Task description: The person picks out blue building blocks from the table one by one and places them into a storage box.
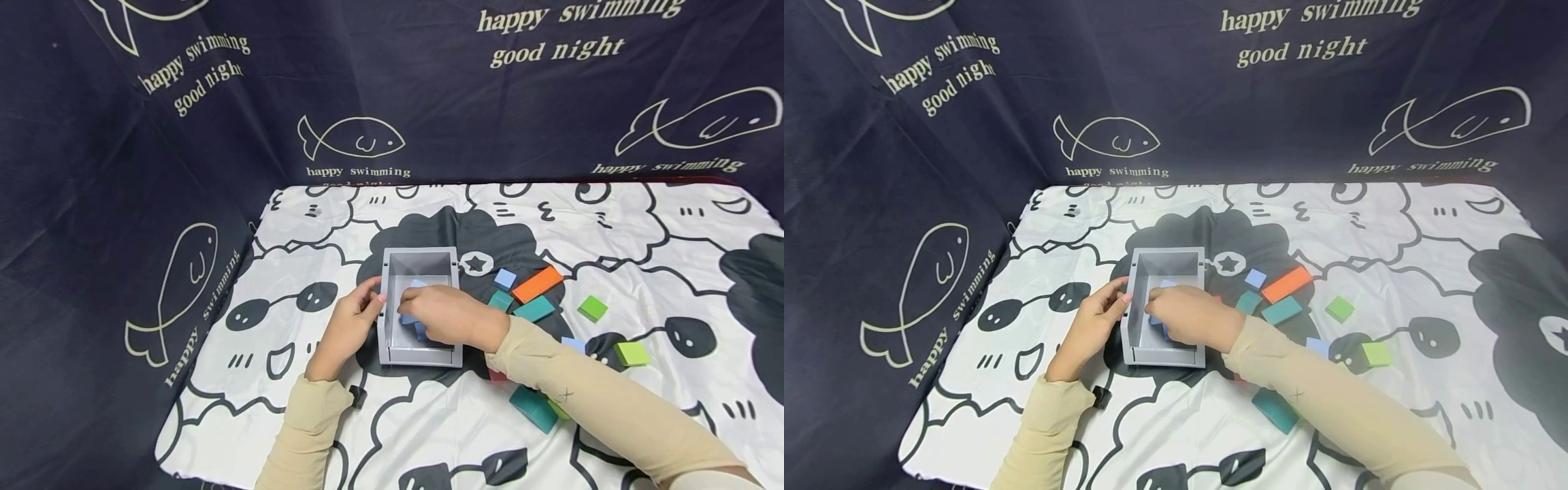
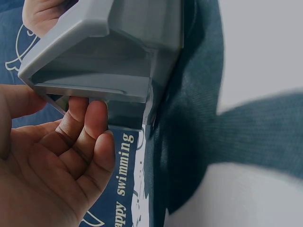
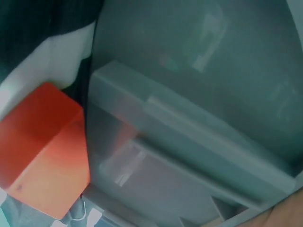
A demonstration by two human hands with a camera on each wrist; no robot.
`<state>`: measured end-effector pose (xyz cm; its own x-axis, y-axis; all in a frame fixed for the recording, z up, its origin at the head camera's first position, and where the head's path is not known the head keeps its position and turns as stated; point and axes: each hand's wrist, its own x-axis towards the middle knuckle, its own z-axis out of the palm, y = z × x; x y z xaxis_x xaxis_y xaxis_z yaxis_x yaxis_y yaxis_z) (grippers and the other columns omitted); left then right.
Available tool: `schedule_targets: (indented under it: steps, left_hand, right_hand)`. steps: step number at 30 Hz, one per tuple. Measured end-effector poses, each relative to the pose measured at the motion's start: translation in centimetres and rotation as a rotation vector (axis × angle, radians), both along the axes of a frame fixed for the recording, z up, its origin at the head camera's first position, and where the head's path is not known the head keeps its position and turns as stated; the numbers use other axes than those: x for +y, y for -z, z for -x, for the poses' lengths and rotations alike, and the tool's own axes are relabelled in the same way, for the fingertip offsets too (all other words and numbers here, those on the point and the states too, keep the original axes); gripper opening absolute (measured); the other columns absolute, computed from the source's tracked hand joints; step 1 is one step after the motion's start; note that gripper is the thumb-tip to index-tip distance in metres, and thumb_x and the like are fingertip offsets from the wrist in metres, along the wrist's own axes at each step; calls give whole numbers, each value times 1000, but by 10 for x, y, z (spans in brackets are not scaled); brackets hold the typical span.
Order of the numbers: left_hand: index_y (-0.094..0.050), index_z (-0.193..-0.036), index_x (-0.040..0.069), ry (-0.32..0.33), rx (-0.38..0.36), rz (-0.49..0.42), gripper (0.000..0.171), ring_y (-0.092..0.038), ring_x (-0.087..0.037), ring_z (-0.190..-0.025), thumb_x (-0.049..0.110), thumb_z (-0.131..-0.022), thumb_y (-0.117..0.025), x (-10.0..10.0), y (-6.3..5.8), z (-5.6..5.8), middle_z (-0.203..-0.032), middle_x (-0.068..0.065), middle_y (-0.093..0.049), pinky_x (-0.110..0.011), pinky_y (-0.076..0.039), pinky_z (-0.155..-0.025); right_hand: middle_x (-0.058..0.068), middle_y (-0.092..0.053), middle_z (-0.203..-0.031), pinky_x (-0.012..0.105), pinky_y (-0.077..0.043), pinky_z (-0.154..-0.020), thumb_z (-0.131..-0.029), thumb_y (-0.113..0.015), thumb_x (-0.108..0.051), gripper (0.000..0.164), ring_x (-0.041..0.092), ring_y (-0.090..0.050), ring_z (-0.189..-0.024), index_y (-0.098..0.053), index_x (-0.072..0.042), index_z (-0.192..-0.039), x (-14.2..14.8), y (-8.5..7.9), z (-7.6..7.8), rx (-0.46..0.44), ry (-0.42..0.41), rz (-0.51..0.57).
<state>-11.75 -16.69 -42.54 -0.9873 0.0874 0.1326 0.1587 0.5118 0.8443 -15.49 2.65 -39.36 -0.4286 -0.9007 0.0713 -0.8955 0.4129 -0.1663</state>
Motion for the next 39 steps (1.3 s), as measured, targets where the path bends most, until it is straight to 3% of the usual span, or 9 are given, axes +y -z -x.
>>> schedule_targets:
  steps: [39]
  left_hand:
    - [-54,-131,5,-2,-24,-21,36,-50,-13,-63,20,-98,-54,0,0,-1,-76,-4,-55,-28,-42,-55]
  right_hand:
    - [-3,-60,-90,31,-51,-60,-71,-63,7,32,10,-52,-66,-72,-13,-94,2,3,-3,22,50,-27]
